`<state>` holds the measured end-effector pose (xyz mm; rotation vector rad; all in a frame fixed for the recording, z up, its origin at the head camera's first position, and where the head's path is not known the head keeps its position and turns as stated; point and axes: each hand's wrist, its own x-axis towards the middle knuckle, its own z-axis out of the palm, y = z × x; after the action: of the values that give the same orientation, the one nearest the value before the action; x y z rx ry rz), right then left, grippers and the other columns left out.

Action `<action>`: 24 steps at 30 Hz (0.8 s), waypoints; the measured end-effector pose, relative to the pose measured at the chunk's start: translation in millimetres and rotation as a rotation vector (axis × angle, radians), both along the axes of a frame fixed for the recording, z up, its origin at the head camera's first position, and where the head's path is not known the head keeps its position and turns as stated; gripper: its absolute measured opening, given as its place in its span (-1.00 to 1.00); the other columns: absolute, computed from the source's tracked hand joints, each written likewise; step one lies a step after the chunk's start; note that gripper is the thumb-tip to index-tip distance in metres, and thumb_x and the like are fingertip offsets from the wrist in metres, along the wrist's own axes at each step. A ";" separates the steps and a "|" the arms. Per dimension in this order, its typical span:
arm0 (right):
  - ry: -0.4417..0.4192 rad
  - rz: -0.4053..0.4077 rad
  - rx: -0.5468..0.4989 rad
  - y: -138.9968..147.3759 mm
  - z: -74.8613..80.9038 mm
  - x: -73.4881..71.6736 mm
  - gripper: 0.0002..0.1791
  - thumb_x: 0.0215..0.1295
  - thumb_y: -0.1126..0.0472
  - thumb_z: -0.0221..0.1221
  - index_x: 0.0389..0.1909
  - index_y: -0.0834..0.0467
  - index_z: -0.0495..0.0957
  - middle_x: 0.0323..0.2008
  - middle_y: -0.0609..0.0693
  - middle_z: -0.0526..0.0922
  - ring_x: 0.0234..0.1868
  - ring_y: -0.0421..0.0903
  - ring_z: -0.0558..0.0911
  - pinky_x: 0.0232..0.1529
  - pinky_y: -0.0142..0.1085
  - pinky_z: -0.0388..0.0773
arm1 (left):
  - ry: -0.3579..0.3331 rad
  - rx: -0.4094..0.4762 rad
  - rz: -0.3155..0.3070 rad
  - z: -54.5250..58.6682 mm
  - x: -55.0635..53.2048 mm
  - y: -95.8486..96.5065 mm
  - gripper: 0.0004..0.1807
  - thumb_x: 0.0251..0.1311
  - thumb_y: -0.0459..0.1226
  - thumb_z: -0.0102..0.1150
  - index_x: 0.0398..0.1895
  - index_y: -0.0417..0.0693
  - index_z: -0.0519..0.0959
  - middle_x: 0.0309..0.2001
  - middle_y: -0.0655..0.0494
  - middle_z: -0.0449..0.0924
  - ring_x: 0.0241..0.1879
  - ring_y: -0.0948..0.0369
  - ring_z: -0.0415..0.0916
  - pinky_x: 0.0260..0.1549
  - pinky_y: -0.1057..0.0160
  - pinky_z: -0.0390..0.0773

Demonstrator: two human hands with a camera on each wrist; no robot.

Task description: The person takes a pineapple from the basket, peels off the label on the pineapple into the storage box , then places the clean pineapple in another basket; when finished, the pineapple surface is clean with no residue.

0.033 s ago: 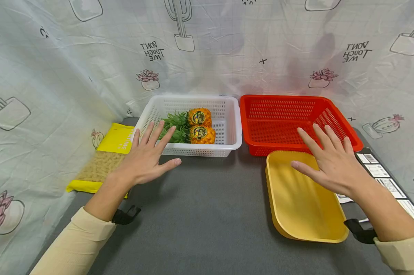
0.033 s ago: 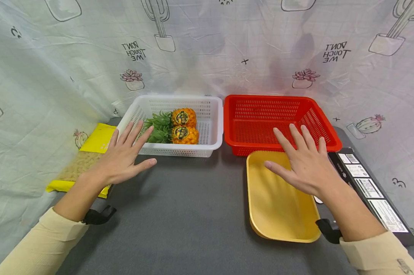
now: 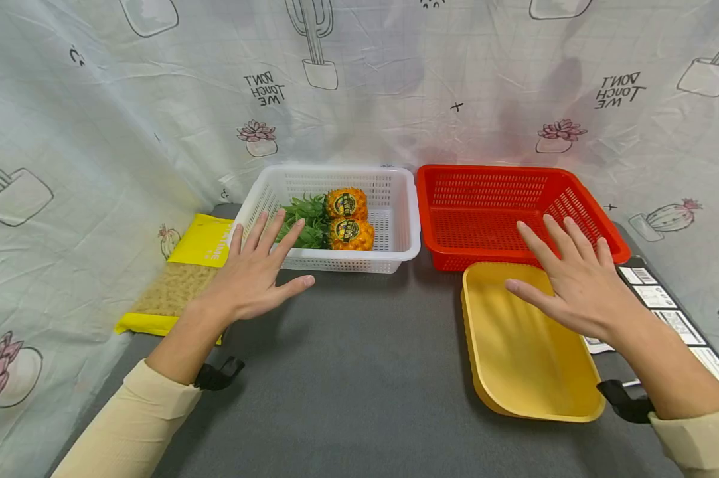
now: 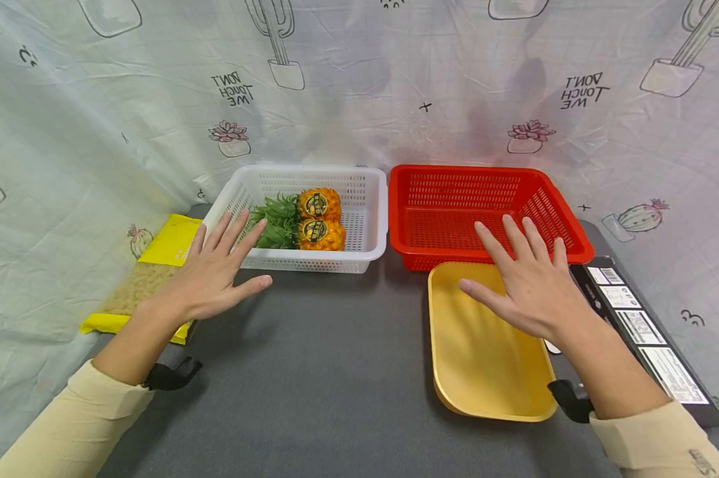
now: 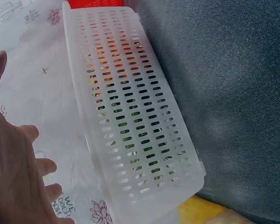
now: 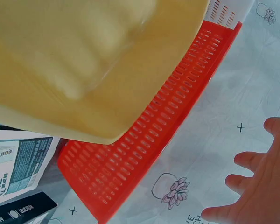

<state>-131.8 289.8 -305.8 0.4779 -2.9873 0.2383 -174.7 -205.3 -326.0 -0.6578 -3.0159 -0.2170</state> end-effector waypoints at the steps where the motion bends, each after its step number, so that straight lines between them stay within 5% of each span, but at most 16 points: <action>1: -0.002 0.000 -0.001 -0.2 0.1 0.0 0.05 0.39 -0.34 0.12 0.70 -0.14 -0.22 0.67 0.27 -0.25 0.64 0.40 -0.22 0.41 0.57 -0.36 | 0.000 0.000 0.001 0.2 0.2 -0.1 0.02 0.37 0.43 -0.17 0.71 0.32 -0.31 0.70 0.07 -0.52 0.67 -0.15 -0.49 0.49 -0.43 -0.44; 18: 0.009 0.015 -0.085 -4.6 6.5 -7.3 0.04 0.36 -0.28 0.21 0.70 -0.11 -0.12 0.64 0.32 -0.12 0.61 0.42 -0.11 0.45 0.52 -0.32 | 0.006 0.050 0.013 1.2 -7.1 0.7 0.02 0.37 0.42 -0.17 0.71 0.29 -0.28 0.71 0.02 -0.42 0.68 -0.15 -0.43 0.50 -0.44 -0.38; 24: -0.015 0.059 -0.153 -15.6 13.2 -15.9 0.01 0.32 -0.21 0.30 0.67 -0.09 0.02 0.57 0.34 0.10 0.52 0.42 0.13 0.36 0.49 0.08 | -0.016 0.110 0.039 0.4 -10.5 -5.9 -0.03 0.42 0.36 -0.15 0.71 0.27 -0.26 0.70 -0.08 -0.31 0.67 -0.19 -0.35 0.50 -0.43 -0.31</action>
<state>-147.7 274.1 -292.6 0.5490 -2.9419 0.4737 -185.2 -211.2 -325.6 -0.5909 -3.0020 -0.3847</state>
